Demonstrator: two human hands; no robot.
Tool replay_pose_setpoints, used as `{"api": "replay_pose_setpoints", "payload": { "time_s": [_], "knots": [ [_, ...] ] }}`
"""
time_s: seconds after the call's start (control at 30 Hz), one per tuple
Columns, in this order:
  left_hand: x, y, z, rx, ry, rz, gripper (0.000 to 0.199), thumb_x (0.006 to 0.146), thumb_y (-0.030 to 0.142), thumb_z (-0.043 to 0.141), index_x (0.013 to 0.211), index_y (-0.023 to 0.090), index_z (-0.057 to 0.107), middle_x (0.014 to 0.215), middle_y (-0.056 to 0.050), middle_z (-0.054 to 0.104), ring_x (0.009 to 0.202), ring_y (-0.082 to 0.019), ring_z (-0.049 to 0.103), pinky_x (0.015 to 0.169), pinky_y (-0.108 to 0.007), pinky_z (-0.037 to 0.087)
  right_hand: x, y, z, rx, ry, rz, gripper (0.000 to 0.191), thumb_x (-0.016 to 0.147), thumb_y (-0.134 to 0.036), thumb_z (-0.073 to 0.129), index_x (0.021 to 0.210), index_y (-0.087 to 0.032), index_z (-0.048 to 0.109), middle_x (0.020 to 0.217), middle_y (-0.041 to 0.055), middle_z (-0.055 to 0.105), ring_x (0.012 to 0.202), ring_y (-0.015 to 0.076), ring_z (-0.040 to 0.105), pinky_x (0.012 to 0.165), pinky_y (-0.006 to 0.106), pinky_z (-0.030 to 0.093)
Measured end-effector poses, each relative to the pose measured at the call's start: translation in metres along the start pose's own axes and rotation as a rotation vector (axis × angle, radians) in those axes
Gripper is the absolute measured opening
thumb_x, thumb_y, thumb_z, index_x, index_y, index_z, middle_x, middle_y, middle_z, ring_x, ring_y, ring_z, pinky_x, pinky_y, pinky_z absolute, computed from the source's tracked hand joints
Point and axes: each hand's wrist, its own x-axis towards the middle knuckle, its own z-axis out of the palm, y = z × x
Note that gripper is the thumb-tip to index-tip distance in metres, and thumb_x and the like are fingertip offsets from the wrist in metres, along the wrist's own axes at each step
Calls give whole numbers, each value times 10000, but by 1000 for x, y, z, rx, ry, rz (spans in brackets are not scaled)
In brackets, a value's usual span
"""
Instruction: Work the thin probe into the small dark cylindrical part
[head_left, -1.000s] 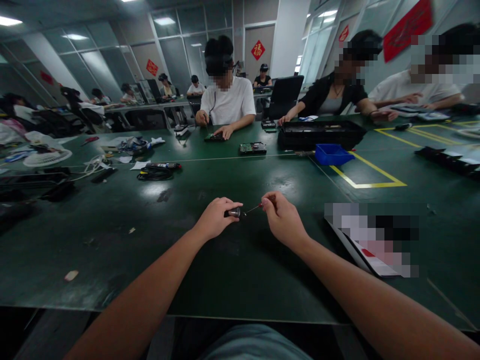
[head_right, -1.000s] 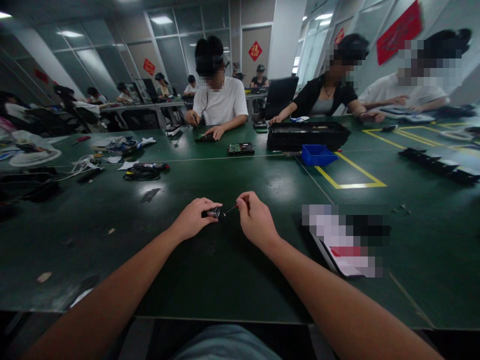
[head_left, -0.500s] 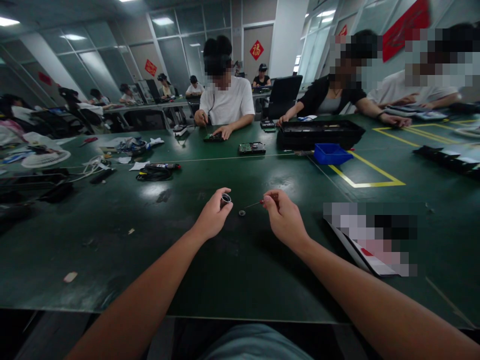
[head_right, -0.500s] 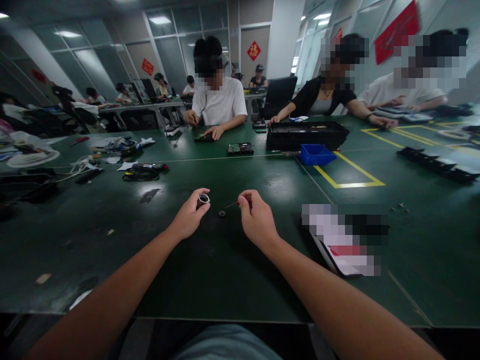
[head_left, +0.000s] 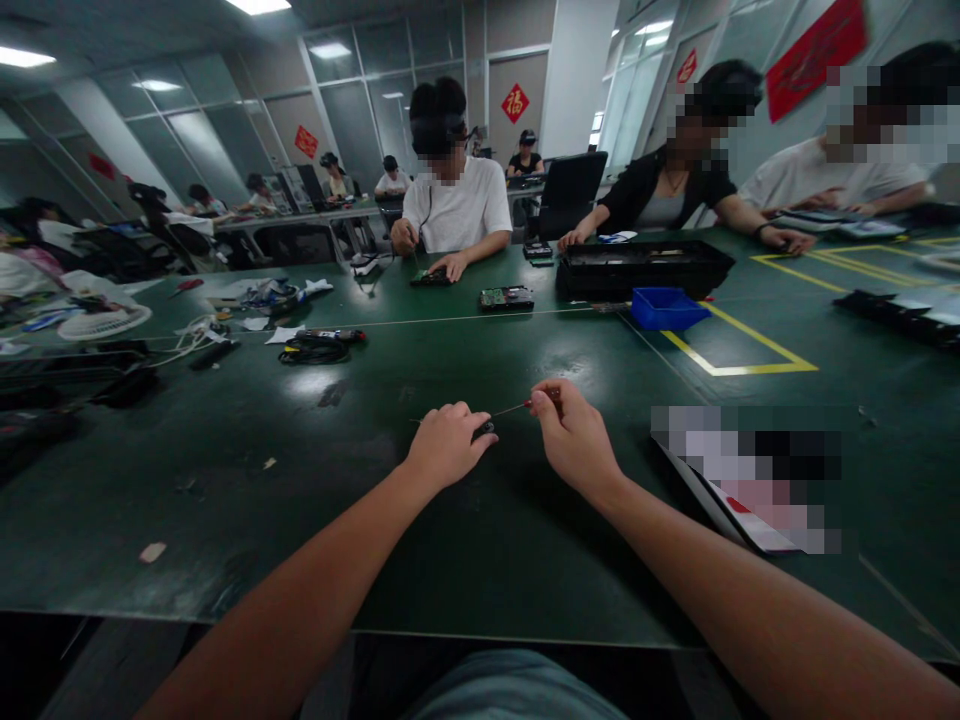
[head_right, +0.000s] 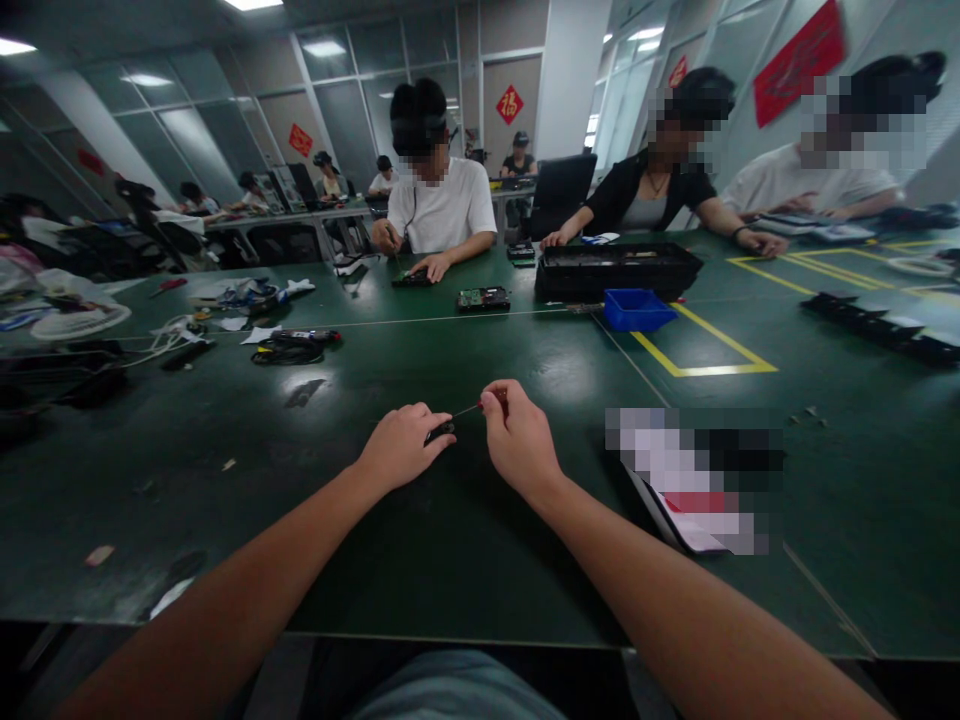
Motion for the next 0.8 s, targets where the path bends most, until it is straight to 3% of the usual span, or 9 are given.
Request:
{"api": "replay_pose_setpoints", "payload": {
  "time_s": [0.13,0.33,0.53,0.7,0.8],
  "knots": [
    [3,3,1,20,-9,13,280,963,394,529,1077,208,704,995,-95,644,930,-276,611,785,-401,487,0,-2,-1,-5,-12,-2,183,983,-351,449,954,-228,582,850,56,690,797,227,664,707,350,476],
    [2,-13,-2,-305,32,-169,249,941,405,557,1046,199,648,983,-67,682,876,-231,635,752,-353,491,0,-2,-2,5,-18,14,192,984,-356,449,960,-227,589,840,55,687,785,224,658,700,349,474],
    [4,-44,-21,-644,335,-295,227,875,352,596,1043,205,640,945,-48,667,838,-191,620,769,-317,486,0,1,-1,22,-21,4,194,985,-358,459,977,-221,597,859,57,696,787,212,657,690,332,470],
    [3,-66,-50,-1217,580,-444,243,771,295,659,981,178,627,754,-4,563,607,-121,514,547,-233,389,-1,0,-1,28,-25,6,189,985,-355,459,976,-222,593,873,58,698,819,221,665,710,340,469],
    [-3,-81,-66,-1483,661,-472,242,737,295,726,902,174,598,741,20,518,574,-97,483,508,-214,358,-1,-2,-1,25,-36,13,184,986,-348,457,976,-221,590,863,56,696,802,218,662,697,337,463]
  ]
}}
